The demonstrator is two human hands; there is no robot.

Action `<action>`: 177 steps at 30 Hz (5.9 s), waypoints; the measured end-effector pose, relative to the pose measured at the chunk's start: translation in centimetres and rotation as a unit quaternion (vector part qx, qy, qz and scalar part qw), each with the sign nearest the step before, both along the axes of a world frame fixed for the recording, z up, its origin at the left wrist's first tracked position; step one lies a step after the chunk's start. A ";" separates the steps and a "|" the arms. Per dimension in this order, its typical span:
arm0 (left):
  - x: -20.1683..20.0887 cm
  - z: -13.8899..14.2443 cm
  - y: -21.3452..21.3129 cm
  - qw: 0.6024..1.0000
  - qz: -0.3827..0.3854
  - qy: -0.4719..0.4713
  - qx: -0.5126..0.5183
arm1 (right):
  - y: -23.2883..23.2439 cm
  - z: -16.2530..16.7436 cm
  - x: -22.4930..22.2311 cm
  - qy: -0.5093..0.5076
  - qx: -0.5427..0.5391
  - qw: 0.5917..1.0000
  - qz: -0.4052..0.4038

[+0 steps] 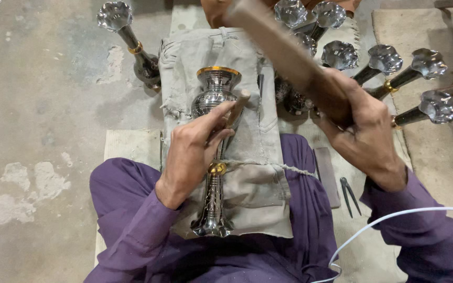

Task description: The person sits on the floor with a silver vase resting on a cloth cushion on their lap, holding a wooden punch against the vase surface and striking it with a wooden mallet to shape and decorate the metal. They reposition the punch repeatedly around the vase body and neck while hammering.

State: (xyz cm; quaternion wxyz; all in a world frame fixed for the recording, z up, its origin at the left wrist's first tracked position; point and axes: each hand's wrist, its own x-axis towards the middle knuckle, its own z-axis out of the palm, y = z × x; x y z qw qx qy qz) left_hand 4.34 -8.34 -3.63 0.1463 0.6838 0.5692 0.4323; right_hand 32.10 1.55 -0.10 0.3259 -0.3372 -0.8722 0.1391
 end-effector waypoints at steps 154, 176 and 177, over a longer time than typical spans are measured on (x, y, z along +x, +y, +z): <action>-2.3 -2.0 -0.3 0.996 -0.049 -0.071 -0.001 | 1.2 4.3 -2.3 -0.144 0.049 0.988 0.016; -1.4 -3.5 -1.5 0.980 0.007 -0.199 -0.007 | 1.0 8.3 -4.8 -0.301 0.135 0.944 0.002; -1.3 -3.5 -1.7 0.977 0.010 -0.212 -0.009 | 1.0 8.3 -4.9 -0.339 0.121 0.933 -0.004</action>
